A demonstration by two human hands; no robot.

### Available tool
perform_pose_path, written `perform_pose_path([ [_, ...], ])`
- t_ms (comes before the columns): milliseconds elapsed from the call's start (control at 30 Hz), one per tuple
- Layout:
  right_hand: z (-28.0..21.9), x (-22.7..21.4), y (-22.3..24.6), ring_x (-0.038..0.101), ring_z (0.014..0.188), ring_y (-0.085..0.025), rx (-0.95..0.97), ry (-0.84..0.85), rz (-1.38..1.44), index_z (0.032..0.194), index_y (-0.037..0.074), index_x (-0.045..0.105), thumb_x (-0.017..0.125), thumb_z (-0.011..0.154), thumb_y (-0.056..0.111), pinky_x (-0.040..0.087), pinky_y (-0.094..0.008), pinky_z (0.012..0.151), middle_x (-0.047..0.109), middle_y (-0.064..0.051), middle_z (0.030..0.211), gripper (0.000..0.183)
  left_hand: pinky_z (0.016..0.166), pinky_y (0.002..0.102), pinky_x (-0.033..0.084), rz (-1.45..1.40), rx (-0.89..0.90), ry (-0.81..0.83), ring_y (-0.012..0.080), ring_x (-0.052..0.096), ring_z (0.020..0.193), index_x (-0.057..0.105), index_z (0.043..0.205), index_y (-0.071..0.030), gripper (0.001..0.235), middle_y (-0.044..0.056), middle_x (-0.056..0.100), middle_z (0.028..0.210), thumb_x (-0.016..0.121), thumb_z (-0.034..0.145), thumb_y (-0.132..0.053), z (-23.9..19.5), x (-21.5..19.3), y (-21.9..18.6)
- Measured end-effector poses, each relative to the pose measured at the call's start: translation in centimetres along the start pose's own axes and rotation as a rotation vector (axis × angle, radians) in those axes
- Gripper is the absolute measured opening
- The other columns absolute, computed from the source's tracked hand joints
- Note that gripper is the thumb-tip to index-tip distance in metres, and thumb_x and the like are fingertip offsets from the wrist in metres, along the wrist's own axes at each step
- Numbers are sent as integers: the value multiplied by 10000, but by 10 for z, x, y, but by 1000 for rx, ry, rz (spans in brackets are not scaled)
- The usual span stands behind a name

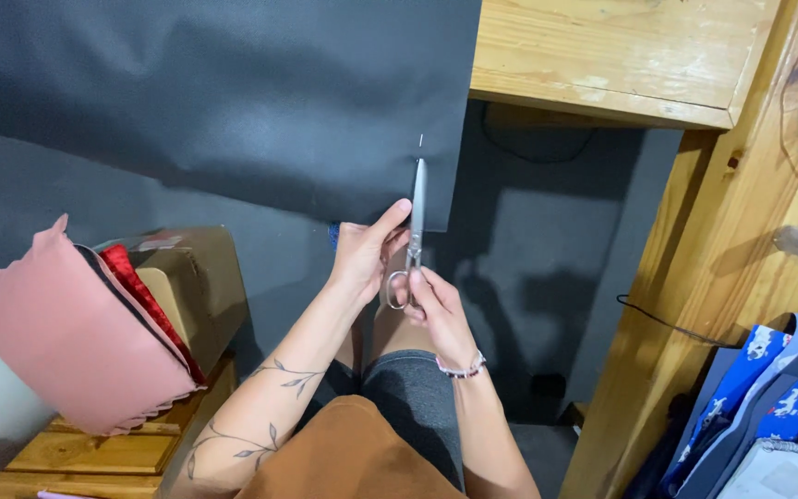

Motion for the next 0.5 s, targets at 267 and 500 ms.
perform_pose_path([
  [267,-27,-22,-24,392,602,-23,-153,-314,-4,1085,52,647,534,1079,178,308,-141,546,571,-33,704,169,855,393,663,-58,-31,57,235,790,822,771,1044,-42,267,128,795,972,886,803,-45,-3,8,-9],
  [500,-24,-35,-45,513,865,-134,-20,-137,562,1302,12,562,455,1024,365,426,-330,842,621,-55,1041,462,878,392,652,-50,-55,59,247,792,834,747,1056,-13,283,160,790,968,882,808,-30,6,-5,6],
])
Point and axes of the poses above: each hand's wrist, its own z-axis towards the middle knuckle, its own x-axis out of the palm, y = z × x, the point moved 1 cm from there along z, towards the middle knuckle
